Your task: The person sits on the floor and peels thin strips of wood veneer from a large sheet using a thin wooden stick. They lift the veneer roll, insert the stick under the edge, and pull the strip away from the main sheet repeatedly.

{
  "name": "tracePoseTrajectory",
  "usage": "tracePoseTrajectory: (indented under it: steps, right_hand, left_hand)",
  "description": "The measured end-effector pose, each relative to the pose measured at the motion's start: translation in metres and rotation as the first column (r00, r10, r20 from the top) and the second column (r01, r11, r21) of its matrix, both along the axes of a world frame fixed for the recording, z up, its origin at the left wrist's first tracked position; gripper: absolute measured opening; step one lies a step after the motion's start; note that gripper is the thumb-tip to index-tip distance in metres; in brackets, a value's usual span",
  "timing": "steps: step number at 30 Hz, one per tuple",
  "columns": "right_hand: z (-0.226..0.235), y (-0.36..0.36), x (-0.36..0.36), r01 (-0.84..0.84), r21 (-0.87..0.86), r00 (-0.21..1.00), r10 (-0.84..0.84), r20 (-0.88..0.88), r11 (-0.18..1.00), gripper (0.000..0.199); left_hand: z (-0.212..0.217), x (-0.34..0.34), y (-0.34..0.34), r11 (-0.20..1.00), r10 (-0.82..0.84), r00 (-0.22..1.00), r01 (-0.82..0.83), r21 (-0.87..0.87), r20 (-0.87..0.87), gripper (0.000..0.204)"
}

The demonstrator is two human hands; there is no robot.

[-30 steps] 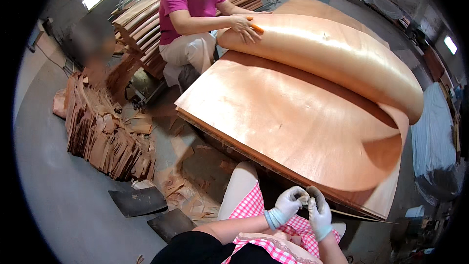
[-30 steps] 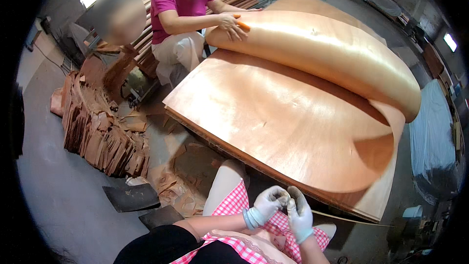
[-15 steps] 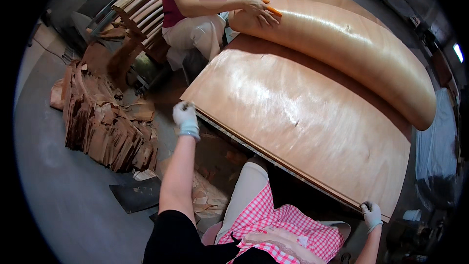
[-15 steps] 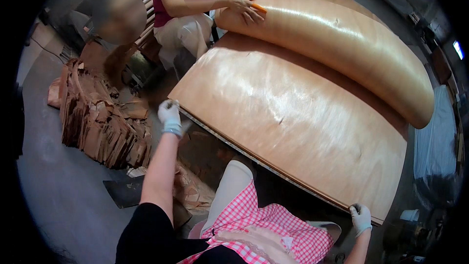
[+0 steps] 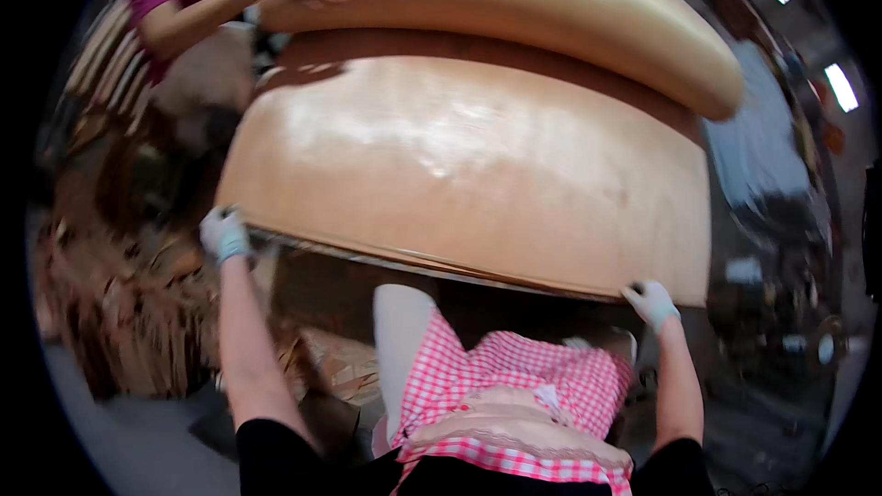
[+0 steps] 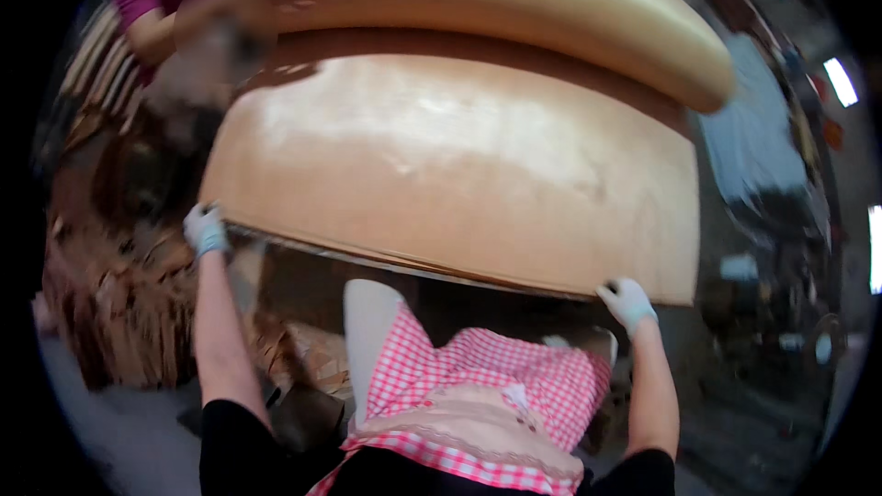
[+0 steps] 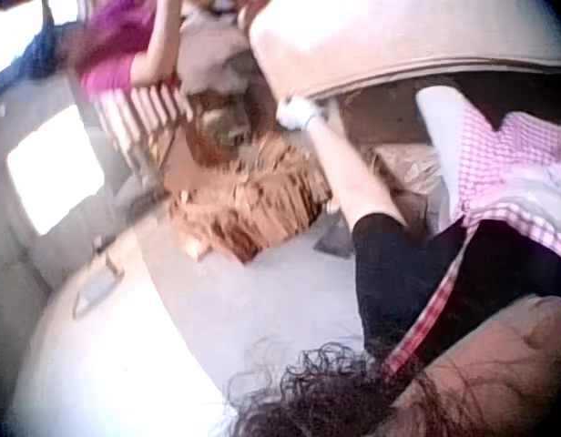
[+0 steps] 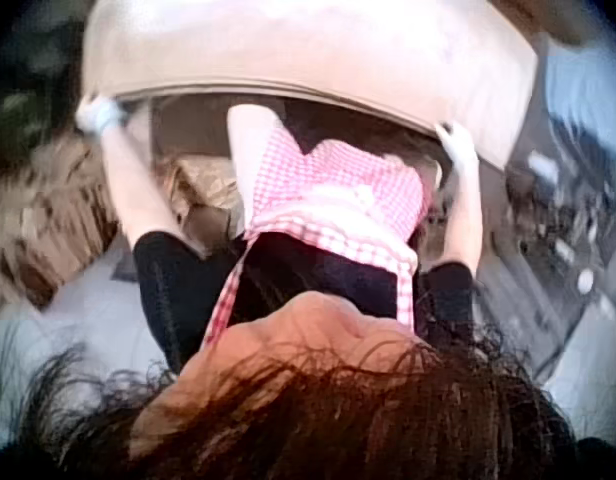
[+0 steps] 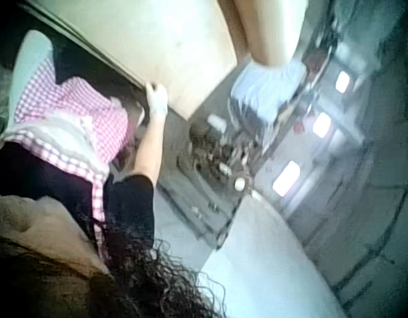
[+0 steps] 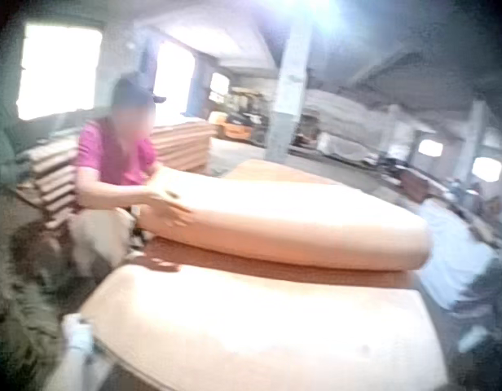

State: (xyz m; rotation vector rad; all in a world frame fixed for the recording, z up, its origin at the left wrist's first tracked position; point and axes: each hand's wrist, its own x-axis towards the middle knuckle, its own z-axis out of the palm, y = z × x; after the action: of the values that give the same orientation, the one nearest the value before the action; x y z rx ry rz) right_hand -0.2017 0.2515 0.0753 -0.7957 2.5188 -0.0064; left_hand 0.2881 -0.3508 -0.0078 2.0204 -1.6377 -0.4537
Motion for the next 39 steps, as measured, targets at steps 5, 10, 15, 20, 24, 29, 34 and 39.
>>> tracePoseTrajectory:
  steps: [5, 10, 15, 20, 24, 29, 34, 39]
  right_hand:
    - [-0.013, -0.008, -0.013, 0.112, 0.070, 0.993, -0.114, 0.023, 0.991, 0.045]
    - [-0.013, -0.006, -0.008, 0.197, 0.095, 0.972, -0.208, 0.114, 0.976, 0.045]
    - [-0.024, 0.001, -0.012, 0.119, 0.055, 0.987, -0.124, 0.099, 0.991, 0.048]
    - [-0.025, 0.001, -0.009, 0.139, 0.027, 0.983, -0.142, 0.114, 0.990, 0.044]
    - [-0.019, 0.007, -0.011, 0.123, -0.037, 0.978, -0.115, 0.176, 0.992, 0.039]
    - [-0.008, 0.087, -0.074, 0.213, -0.131, 0.956, -0.179, 0.233, 0.968, 0.033]
    - [-0.013, 0.248, -0.177, 0.322, -0.009, 0.947, -0.322, 0.006, 0.947, 0.031]
    - [-0.036, 0.279, -0.204, 0.570, 0.026, 0.822, -0.570, -0.009, 0.822, 0.029]
  left_hand:
    - [-0.006, 0.027, -0.013, 0.997, -0.043, 0.989, 0.033, 0.076, 0.139, 0.041]
    - [0.031, -0.035, 0.017, 0.967, 0.251, 0.856, -0.239, -0.084, 0.452, 0.064]
    - [-0.015, -0.183, 0.173, 0.745, -0.626, 0.765, 0.644, -0.173, 0.155, 0.066]
    - [0.029, -0.334, 0.405, 0.177, -0.970, 0.165, 0.982, 0.058, 0.177, 0.091]
    - [0.023, -0.366, 0.439, 0.169, -0.969, 0.135, 0.974, 0.151, 0.209, 0.102]
    - [0.031, -0.361, 0.428, 0.262, -0.951, 0.220, 0.947, 0.184, 0.218, 0.105]
    - [0.022, -0.362, 0.428, 0.249, -0.946, 0.192, 0.946, 0.206, 0.261, 0.109]
    - [0.022, -0.359, 0.429, 0.240, -0.950, 0.193, 0.954, 0.180, 0.246, 0.107]
